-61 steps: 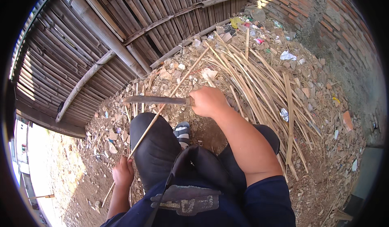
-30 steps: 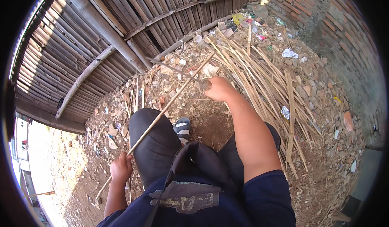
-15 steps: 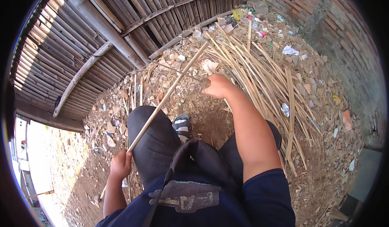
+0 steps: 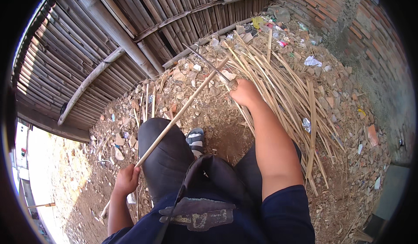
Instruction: The person strips layers from a bamboo pole using a large knife while sitting on the ground, then moves the knife to clear the area before continuing.
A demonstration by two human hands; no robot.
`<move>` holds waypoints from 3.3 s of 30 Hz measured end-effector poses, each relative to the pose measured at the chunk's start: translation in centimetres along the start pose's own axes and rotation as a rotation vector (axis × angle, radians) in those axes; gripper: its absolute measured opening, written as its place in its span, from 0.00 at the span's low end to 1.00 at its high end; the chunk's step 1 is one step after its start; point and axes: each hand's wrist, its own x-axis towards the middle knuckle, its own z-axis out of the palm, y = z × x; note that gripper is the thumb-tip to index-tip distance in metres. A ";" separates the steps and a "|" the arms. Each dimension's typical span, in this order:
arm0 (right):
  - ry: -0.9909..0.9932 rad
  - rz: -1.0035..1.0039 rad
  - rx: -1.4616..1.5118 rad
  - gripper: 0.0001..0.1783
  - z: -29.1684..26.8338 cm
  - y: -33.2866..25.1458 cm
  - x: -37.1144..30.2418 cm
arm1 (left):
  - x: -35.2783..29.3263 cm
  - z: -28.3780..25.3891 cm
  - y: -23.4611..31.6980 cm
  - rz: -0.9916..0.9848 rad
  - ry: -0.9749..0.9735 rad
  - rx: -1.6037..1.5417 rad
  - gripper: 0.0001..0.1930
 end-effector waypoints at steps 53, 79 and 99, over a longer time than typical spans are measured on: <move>-0.184 -0.070 -0.103 0.18 -2.7 -7.0 -5.3 | -0.3 4.6 3.0 -0.028 0.384 0.149 0.16; -0.151 -0.120 -0.031 0.20 -1.3 -4.3 -3.4 | 0.6 2.7 3.2 -0.008 0.247 -0.029 0.16; -0.267 -0.276 -0.179 0.20 -0.1 -6.9 -5.3 | 0.7 3.8 2.7 0.008 0.289 0.020 0.16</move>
